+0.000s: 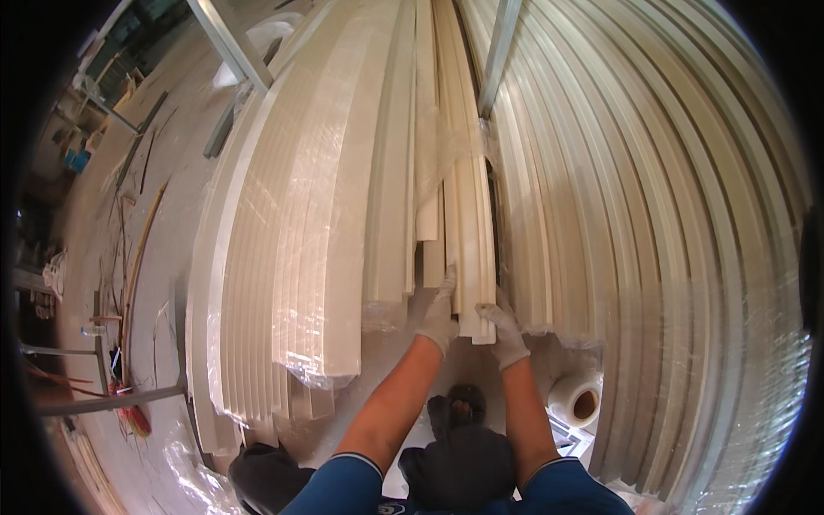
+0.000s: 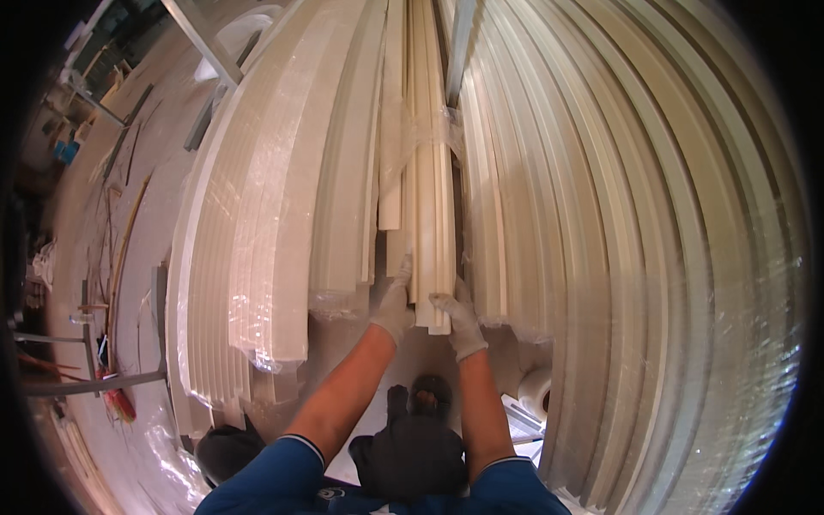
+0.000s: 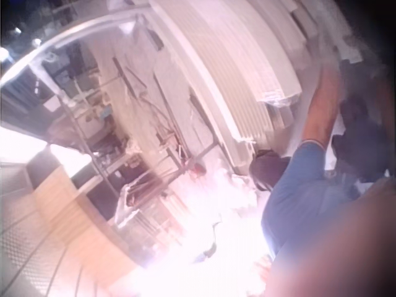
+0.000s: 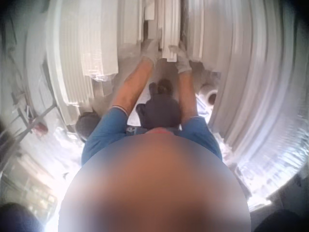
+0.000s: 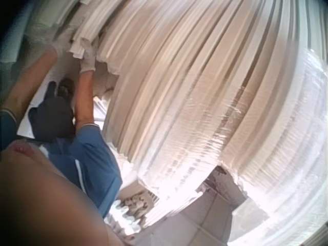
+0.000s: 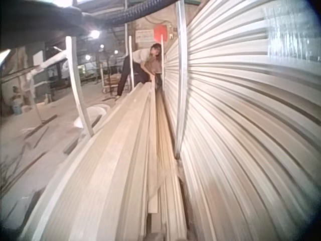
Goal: The person repeatedly picks up long, light-colored wooden profiles from a pile, wraps them in clear plastic film, and stacks them on a rack. The person handles the profiles one at a time, wrapping each before placing it in the stack.
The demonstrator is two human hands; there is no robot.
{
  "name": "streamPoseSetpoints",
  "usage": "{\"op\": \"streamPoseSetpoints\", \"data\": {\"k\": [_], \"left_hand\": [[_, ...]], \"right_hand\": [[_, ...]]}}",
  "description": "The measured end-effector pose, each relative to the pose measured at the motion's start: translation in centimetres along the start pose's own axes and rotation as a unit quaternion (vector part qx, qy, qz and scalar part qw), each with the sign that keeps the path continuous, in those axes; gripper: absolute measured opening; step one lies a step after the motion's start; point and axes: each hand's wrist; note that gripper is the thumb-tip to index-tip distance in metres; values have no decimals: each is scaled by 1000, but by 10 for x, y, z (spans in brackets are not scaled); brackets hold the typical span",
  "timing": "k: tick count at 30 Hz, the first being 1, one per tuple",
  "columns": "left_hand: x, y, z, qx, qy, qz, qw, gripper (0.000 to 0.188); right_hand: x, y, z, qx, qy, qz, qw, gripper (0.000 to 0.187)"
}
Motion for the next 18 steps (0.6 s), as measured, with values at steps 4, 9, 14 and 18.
{"op": "streamPoseSetpoints", "data": {"k": [4,9,14,18], "left_hand": [[3,2,-1,13,100,21,995,65],[23,34,-21,148,-86,13,985,48],[71,62,-41,-1,250,202,947,38],[70,46,-59,-64,351,224,907,43]], "right_hand": [[5,-4,11,0,-41,-32,999,75],[-11,4,-14,-45,-41,18,998,64],[-1,12,-29,43,-25,114,992,40],[5,16,-18,64,-91,127,986,39]]}}
Point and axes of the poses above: each hand's wrist, its own y-axis towards the middle knuckle, its own z-axis out of the palm, x = y × z, and after that the axes turned 7 degrees about -z, right-handed
